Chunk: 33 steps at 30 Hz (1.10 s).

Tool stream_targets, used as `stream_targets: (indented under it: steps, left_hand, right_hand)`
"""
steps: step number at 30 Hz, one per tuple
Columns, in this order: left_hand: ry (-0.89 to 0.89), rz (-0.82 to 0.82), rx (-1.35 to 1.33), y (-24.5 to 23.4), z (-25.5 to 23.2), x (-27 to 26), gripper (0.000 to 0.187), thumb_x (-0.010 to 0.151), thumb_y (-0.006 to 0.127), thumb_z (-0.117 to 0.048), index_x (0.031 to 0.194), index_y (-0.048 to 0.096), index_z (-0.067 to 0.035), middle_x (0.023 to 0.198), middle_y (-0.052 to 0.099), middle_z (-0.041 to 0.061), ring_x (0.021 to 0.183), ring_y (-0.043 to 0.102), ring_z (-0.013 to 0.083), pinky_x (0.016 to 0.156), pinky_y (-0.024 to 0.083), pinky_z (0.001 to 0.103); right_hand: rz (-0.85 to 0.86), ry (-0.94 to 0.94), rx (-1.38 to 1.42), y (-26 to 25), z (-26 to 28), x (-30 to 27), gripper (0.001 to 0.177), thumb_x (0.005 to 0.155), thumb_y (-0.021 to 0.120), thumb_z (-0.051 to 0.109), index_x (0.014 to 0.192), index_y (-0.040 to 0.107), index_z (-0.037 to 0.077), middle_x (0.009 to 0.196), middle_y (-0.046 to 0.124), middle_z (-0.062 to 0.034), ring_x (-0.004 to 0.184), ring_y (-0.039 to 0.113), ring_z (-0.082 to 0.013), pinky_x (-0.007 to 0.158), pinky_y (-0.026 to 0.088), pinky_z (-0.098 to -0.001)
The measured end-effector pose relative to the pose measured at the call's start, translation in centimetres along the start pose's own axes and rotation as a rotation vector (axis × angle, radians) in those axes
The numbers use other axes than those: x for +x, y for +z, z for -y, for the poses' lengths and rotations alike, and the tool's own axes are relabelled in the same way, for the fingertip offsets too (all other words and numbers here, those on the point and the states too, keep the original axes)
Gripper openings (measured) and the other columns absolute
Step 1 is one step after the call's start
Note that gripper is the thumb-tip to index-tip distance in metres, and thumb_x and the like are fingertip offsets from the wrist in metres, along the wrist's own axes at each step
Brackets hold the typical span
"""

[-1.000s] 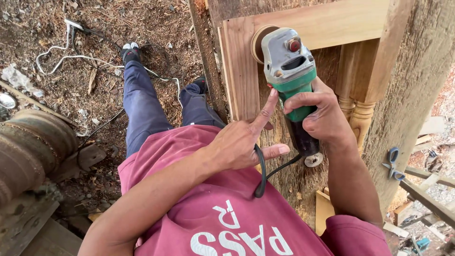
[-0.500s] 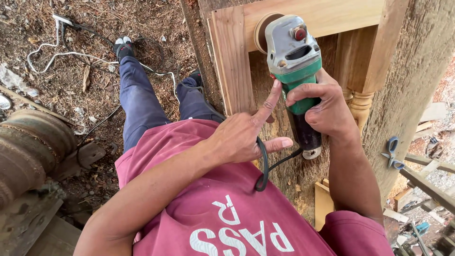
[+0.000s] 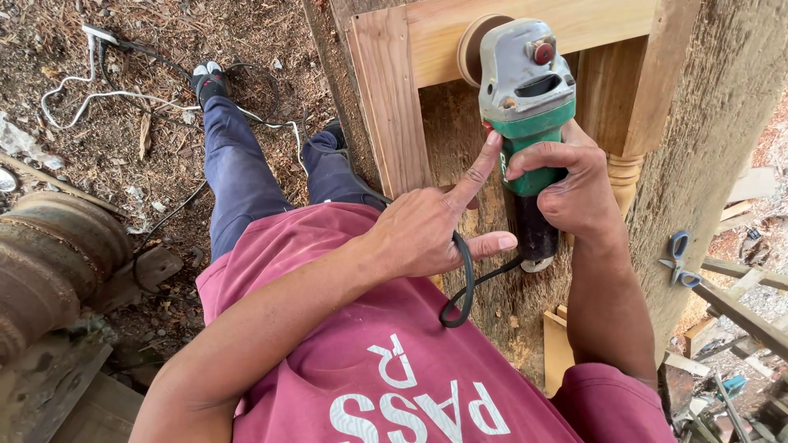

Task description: The person uses a handheld electric sander to smooth the surface of a wooden frame and a turned wooden leg. They move the sander along the edges and contours of the wood pieces, which are resting on a workbench.

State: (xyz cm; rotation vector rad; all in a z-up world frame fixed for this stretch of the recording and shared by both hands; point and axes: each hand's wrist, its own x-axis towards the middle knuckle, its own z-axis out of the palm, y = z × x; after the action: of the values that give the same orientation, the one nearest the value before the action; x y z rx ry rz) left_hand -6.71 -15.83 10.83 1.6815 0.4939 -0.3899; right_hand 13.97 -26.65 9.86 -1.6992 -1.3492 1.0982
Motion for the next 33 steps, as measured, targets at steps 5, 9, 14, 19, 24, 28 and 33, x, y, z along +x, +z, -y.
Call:
stream_targets:
  steps: [5, 9, 14, 19, 24, 28, 33]
  left_hand:
    - [-0.017, 0.008, -0.023, -0.2, -0.2, -0.7, 0.105, 0.09, 0.048, -0.071, 0.163, -0.012, -0.026, 0.068, 0.067, 0.025, 0.083, 0.067, 0.0544, 0.075, 0.05, 0.057]
    - [0.003, -0.049, -0.024, 0.6, 0.8, -1.6, 0.107, 0.09, 0.048, -0.072, 0.162, -0.015, -0.024, 0.078, 0.07, 0.024, 0.081, 0.068, 0.0531, 0.077, 0.05, 0.059]
    - [0.008, -0.084, -0.058, 1.2, 1.8, -2.3, 0.109, 0.089, 0.049, -0.073, 0.16, -0.017, -0.023, 0.104, 0.077, 0.02, 0.089, 0.069, 0.0526, 0.082, 0.052, 0.056]
    - [0.073, -0.149, -0.134, 1.4, 2.2, -2.6, 0.108, 0.09, 0.054, -0.068, 0.16, -0.015, -0.021, 0.12, 0.077, 0.014, 0.106, 0.069, 0.0478, 0.094, 0.052, 0.048]
    - [0.04, -0.125, -0.097, 1.2, 1.9, -2.5, 0.108, 0.091, 0.053, -0.07, 0.161, -0.014, -0.022, 0.09, 0.07, 0.015, 0.084, 0.069, 0.047, 0.079, 0.05, 0.052]
    - [0.002, -0.08, -0.057, 1.0, 1.5, -2.1, 0.109, 0.091, 0.053, -0.07, 0.162, -0.015, -0.023, 0.076, 0.068, 0.019, 0.078, 0.069, 0.0505, 0.073, 0.052, 0.055]
    - [0.067, -0.109, -0.065, 1.7, 1.7, -1.1, 0.109, 0.089, 0.051, -0.074, 0.16, -0.015, -0.024, 0.117, 0.077, 0.019, 0.098, 0.068, 0.0523, 0.089, 0.052, 0.054]
  right_hand:
    - [0.012, -0.041, 0.013, 0.5, 0.2, 0.3, 0.052, 0.054, 0.03, -0.008, 0.087, 0.067, 0.005, 0.132, 0.061, -0.0272, 0.123, 0.065, -0.0396, 0.105, 0.052, -0.0434]
    - [0.04, -0.022, 0.001, 1.2, 0.0, 0.5, 0.053, 0.058, 0.031, -0.009, 0.09, 0.07, 0.007, 0.121, 0.058, -0.0192, 0.116, 0.063, -0.0343, 0.099, 0.051, -0.0414]
    - [0.074, -0.009, -0.002, 1.9, 0.8, 1.2, 0.052, 0.059, 0.032, -0.009, 0.089, 0.071, 0.007, 0.114, 0.059, -0.015, 0.109, 0.064, -0.0299, 0.092, 0.052, -0.0377]
    - [0.111, 0.016, -0.06, 2.1, 1.3, 1.6, 0.052, 0.059, 0.034, -0.011, 0.089, 0.073, 0.008, 0.117, 0.056, -0.0157, 0.108, 0.063, -0.0287, 0.09, 0.051, -0.0362]
    - [0.092, 0.013, -0.022, 2.0, 0.7, 1.1, 0.052, 0.059, 0.033, -0.009, 0.09, 0.071, 0.008, 0.117, 0.055, -0.0155, 0.111, 0.063, -0.0306, 0.093, 0.05, -0.0377]
    - [0.067, 0.046, -0.029, 1.7, 0.4, 0.6, 0.055, 0.058, 0.033, -0.011, 0.091, 0.072, 0.009, 0.116, 0.057, -0.0148, 0.112, 0.063, -0.0309, 0.093, 0.052, -0.0376]
    - [0.05, 0.064, -0.03, 1.2, 0.5, 0.3, 0.054, 0.057, 0.034, -0.012, 0.09, 0.071, 0.009, 0.117, 0.056, -0.015, 0.114, 0.062, -0.0308, 0.093, 0.051, -0.0363]
